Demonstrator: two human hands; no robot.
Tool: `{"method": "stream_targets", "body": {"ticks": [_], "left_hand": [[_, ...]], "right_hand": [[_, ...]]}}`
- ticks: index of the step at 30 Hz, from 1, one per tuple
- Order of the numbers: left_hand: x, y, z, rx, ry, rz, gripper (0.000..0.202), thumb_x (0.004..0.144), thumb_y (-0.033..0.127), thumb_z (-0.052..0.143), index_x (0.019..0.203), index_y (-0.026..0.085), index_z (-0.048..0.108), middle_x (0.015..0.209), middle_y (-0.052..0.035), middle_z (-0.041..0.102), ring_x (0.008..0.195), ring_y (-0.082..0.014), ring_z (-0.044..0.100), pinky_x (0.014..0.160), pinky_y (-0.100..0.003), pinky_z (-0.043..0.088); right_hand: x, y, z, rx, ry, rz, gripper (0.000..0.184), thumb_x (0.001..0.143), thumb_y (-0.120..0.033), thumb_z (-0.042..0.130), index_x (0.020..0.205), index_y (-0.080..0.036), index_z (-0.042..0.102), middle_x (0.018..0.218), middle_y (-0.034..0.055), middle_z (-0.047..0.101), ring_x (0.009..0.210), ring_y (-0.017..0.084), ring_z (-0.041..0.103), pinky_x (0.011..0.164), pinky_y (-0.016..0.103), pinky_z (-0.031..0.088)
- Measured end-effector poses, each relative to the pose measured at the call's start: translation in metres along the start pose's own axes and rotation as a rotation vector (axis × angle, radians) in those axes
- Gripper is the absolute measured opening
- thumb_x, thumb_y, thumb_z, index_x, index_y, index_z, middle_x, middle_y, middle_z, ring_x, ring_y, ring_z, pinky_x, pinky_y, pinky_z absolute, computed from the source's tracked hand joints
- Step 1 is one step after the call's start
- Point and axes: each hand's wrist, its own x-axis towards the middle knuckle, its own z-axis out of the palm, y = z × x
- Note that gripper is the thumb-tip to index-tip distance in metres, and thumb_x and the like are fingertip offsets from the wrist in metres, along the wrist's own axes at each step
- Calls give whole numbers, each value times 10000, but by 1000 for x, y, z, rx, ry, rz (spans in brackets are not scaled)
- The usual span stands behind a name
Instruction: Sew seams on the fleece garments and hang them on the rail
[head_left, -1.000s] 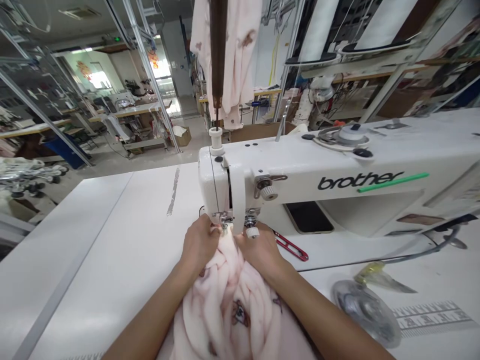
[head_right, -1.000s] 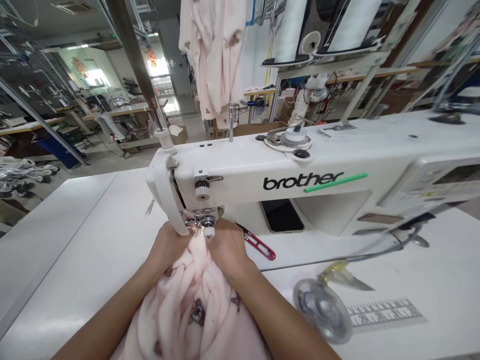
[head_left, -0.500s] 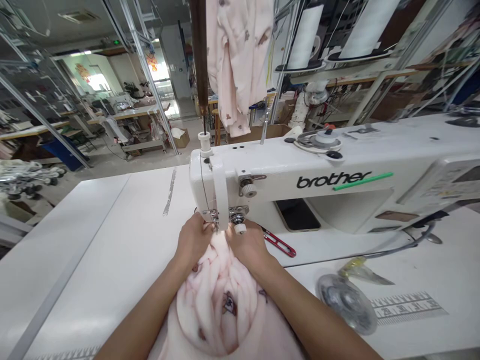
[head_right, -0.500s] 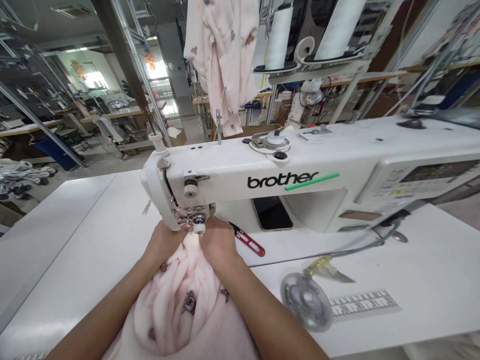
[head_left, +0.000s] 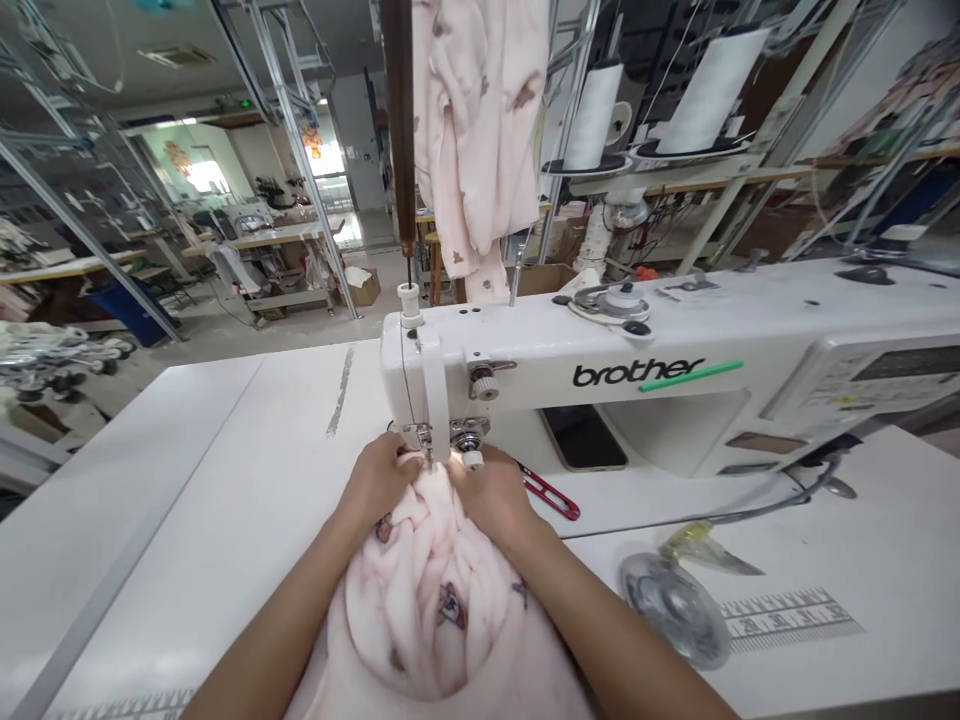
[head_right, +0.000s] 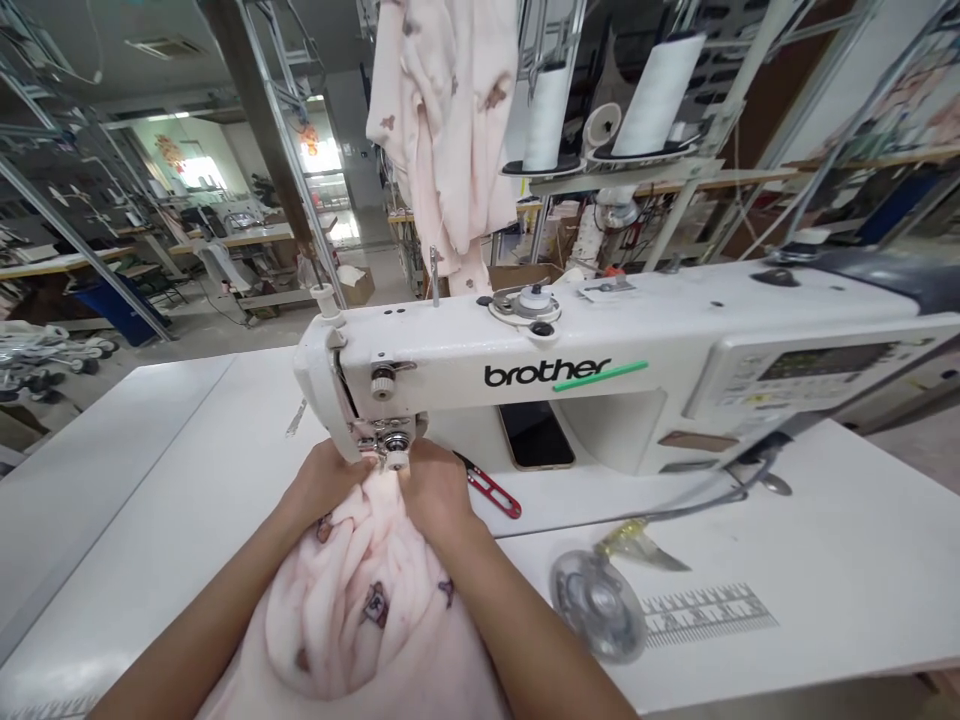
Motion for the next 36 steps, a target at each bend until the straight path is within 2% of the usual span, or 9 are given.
{"method": "stream_targets", "body": {"ticks": [3, 7, 16, 22, 29, 33, 36], "left_hand": [[-1, 1, -1, -16, 0, 15, 153, 760, 230, 478, 811, 185, 615, 901, -42, 672, 843, -197, 601, 705, -267, 423], [-1, -1, 0, -16, 1, 21, 147, 757, 222, 476, 808, 185, 609, 865, -35, 665, 828, -196, 597, 680, -259, 413], [-2, -3, 1, 1, 3, 4, 86, 721, 213, 484, 696, 184, 562, 741, -22, 623, 727, -183, 570, 620, -255, 375], [-3, -4, -1, -43, -32, 25, 98, 724, 217, 483, 719, 179, 572, 702, -4, 605, 709, -174, 567, 617, -249, 382], [-4, -5, -3, -84, -49, 85, 157, 781, 241, 435, 742, 169, 569, 699, -4, 581, 685, -163, 542, 600, -246, 369], [-7, -2, -3, -100, -21, 107, 138, 788, 201, 420, 785, 170, 554, 727, -8, 581, 698, -158, 534, 619, -243, 366], [-8, 1, -2, -115, -3, 102, 140, 785, 171, 407, 768, 166, 547, 725, -12, 567, 705, -159, 515, 626, -246, 350]], "right_hand": [[-6, 5, -10, 82, -40, -70, 277, 919, -270, 362, 874, -153, 609, 773, 53, 678, 703, 175, 623, 600, 230, 393], [-8, 7, -15, 138, -47, -90, 307, 936, -215, 265, 964, -135, 560, 844, 80, 672, 769, 190, 621, 650, 249, 408], [-5, 4, -13, 139, -60, -44, 284, 919, -201, 268, 914, -128, 543, 839, 128, 662, 774, 232, 620, 669, 296, 417], [-6, 4, -12, 155, -74, -43, 296, 926, -206, 262, 922, -121, 546, 842, 138, 657, 796, 246, 619, 682, 316, 425], [-8, 8, -15, 226, -83, -93, 314, 928, -185, 246, 987, -122, 547, 931, 136, 655, 889, 236, 609, 769, 319, 425], [-8, 8, -15, 260, -106, -107, 266, 921, -266, 337, 984, -152, 569, 898, 96, 667, 887, 221, 619, 752, 275, 426], [-3, 6, -13, 255, -103, -79, 202, 868, -206, 411, 953, -144, 585, 892, 109, 672, 868, 236, 623, 743, 282, 416]]}}
